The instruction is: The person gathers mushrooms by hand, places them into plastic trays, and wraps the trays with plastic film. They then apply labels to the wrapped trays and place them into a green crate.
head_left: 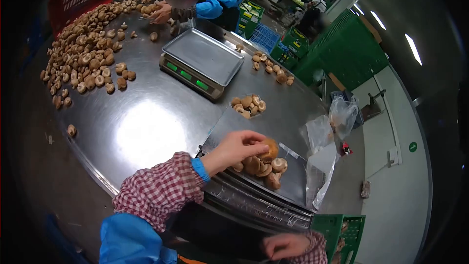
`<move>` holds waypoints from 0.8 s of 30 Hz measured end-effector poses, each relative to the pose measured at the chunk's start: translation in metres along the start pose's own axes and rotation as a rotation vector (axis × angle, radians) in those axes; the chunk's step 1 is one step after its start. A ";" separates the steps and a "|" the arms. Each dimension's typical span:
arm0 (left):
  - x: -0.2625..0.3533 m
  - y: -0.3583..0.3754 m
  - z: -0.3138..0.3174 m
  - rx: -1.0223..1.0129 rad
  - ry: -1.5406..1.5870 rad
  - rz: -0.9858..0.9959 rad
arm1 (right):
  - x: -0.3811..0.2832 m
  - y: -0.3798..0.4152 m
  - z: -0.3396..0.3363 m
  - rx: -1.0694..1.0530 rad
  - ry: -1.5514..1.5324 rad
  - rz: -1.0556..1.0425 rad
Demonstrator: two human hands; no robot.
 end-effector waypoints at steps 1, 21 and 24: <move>-0.004 -0.009 0.008 -0.049 -0.151 0.018 | 0.050 0.037 0.027 0.039 -0.192 0.295; -0.033 -0.017 -0.003 -0.540 -1.208 -0.056 | 0.000 -0.010 -0.151 1.125 1.332 0.041; -0.037 -0.011 0.013 -0.515 -1.246 -0.033 | 0.022 -0.019 -0.166 0.922 1.171 0.180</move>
Point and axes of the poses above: each hand's wrist, its own y-axis away from the middle knuckle, its own z-axis out of the palm, x = y × z, the point moved 8 cm from there along -y, towards the middle knuckle, and after that the axes turned 12 degrees about y, right-handed, at the moved point
